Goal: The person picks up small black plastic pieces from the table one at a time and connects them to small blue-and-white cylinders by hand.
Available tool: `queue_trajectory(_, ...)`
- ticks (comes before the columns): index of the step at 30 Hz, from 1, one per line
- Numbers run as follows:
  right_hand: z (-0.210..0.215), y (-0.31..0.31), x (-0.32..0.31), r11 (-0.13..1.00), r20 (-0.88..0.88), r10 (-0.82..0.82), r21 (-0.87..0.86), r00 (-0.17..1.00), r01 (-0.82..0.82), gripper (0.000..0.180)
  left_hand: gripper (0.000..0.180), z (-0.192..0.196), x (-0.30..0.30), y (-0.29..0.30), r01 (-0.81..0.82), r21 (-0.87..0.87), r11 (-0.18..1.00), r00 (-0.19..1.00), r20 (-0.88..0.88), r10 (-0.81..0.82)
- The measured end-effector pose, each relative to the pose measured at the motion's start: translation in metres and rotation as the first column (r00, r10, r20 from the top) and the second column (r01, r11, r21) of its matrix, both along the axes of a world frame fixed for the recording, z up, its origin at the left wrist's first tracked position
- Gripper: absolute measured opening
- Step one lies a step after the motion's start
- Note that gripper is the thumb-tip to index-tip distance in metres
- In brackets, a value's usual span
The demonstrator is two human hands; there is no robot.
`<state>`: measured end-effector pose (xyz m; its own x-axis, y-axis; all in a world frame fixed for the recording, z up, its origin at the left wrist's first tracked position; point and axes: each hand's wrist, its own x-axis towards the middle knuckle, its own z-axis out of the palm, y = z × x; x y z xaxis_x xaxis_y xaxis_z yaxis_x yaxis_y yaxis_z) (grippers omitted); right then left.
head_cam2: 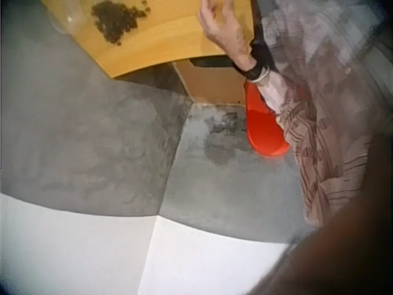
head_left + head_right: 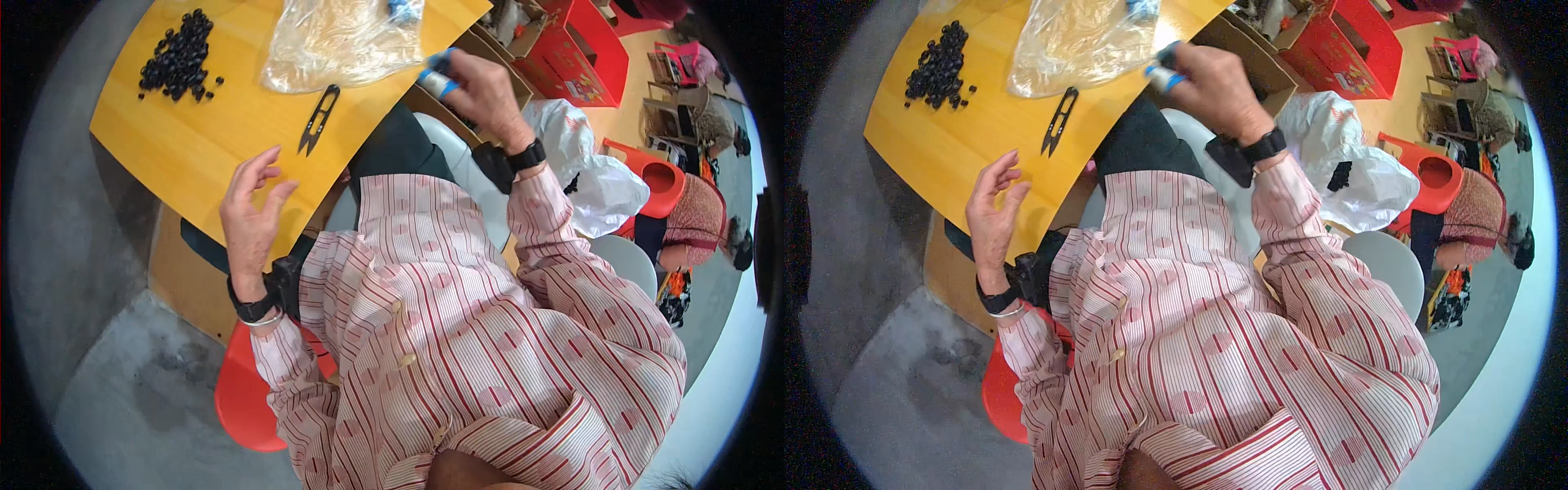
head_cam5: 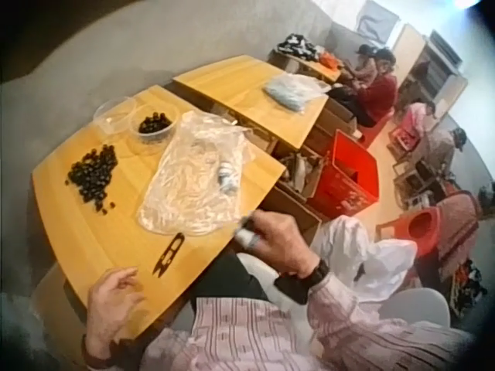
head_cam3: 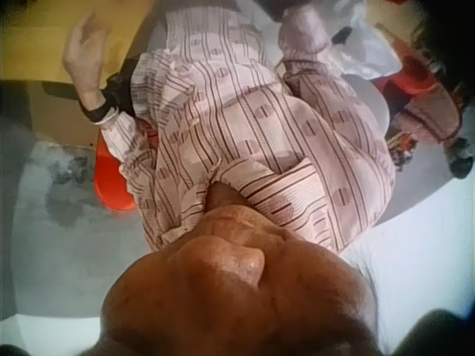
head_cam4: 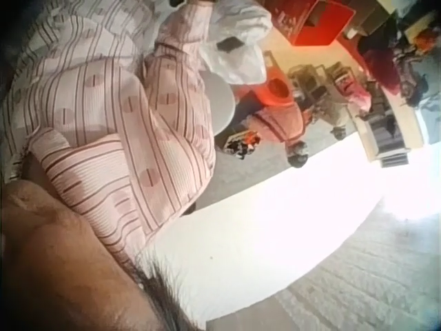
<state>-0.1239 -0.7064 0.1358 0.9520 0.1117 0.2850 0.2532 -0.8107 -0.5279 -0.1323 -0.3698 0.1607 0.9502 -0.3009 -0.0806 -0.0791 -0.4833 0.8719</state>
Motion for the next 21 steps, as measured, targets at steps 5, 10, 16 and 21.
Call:
queue_trajectory(5,-0.037,-0.080,-0.003,0.925,-0.262,-0.374,-0.169,0.889,0.339,0.027,0.029,-0.013,0.017,0.020,-0.117,0.025,0.993,0.993,-0.007,0.117)
queue_trajectory(10,-0.088,-0.131,-0.012,0.864,-0.225,-0.502,-0.163,0.835,0.476,0.040,0.022,-0.032,0.038,0.027,-0.261,-0.081,0.962,0.965,-0.048,0.257)
queue_trajectory(16,-0.107,-0.138,-0.020,0.864,-0.173,-0.494,-0.201,0.852,0.461,0.039,0.019,-0.034,0.070,0.028,-0.418,0.024,0.908,0.906,0.092,0.414)
queue_trajectory(21,-0.092,-0.114,-0.030,0.919,-0.179,-0.389,-0.150,0.904,0.365,0.030,0.021,-0.047,0.100,0.030,-0.489,0.167,0.856,0.865,0.222,0.451)
